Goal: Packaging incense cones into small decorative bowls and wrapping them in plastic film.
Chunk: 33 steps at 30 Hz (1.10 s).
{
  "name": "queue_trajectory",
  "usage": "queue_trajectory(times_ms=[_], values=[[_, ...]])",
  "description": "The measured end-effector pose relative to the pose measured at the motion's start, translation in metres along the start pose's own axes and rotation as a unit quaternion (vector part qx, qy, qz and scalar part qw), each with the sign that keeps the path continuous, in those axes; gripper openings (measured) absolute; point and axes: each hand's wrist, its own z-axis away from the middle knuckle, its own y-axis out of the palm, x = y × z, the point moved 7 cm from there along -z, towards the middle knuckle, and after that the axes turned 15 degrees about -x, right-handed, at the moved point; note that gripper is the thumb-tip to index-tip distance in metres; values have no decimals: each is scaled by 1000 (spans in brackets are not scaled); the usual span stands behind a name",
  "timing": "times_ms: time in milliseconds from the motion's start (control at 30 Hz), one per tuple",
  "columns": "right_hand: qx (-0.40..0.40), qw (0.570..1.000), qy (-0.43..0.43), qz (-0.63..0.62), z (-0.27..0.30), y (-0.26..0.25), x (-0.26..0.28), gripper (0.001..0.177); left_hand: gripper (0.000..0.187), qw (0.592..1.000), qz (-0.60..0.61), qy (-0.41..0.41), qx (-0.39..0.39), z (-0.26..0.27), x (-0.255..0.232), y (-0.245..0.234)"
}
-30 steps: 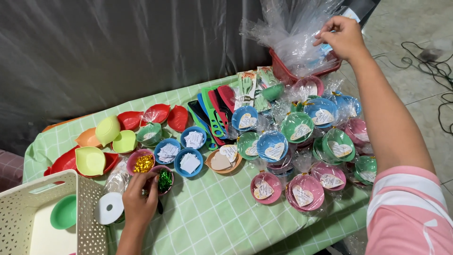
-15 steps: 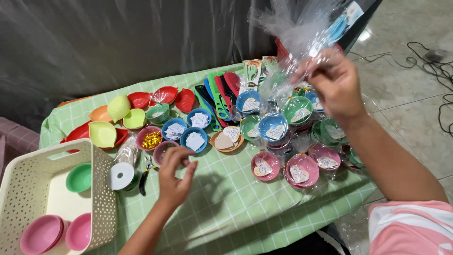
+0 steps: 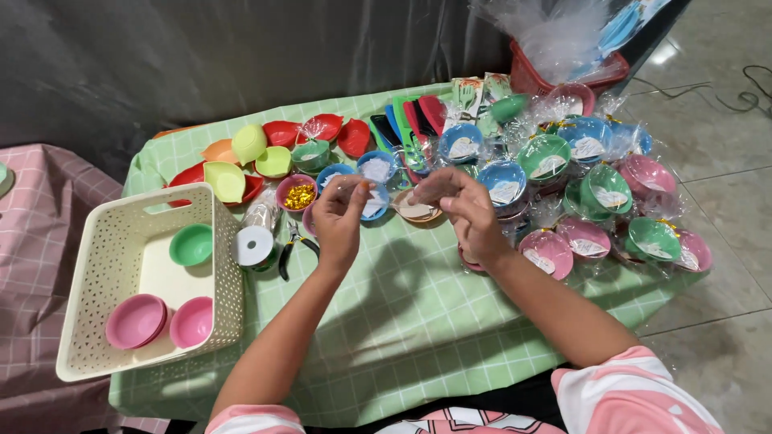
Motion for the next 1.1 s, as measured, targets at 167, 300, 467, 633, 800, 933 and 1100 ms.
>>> queue_trajectory(times_ms=[167,300,467,633,800,933,1100], values=[[-17,992,-33,117,-17,6,-16,27,8,998,-54,34,2,-10,-2,-20],[-58,991,-23,119,-27,1,-34,15,7,997,8,-39,-69,-25,19,-44],[-23,989,-40,144,-25,11,-39,16,3,998,-44,-21,-36,-33,34,-62],[-22,984,-38,174,-33,8,-56,10,5,995,-94,-22,30,-34,36,-57],[26,983,7,181,-28,10,-83,22,6,995,-42,-83,20,-38,54,-65],[-21,987,-5,157,-37,-6,-99,16,44,990,55,-125,33,-35,46,-59],[9,972,20,233,-24,7,-89,16,24,998,2,-57,11,-43,54,-71]])
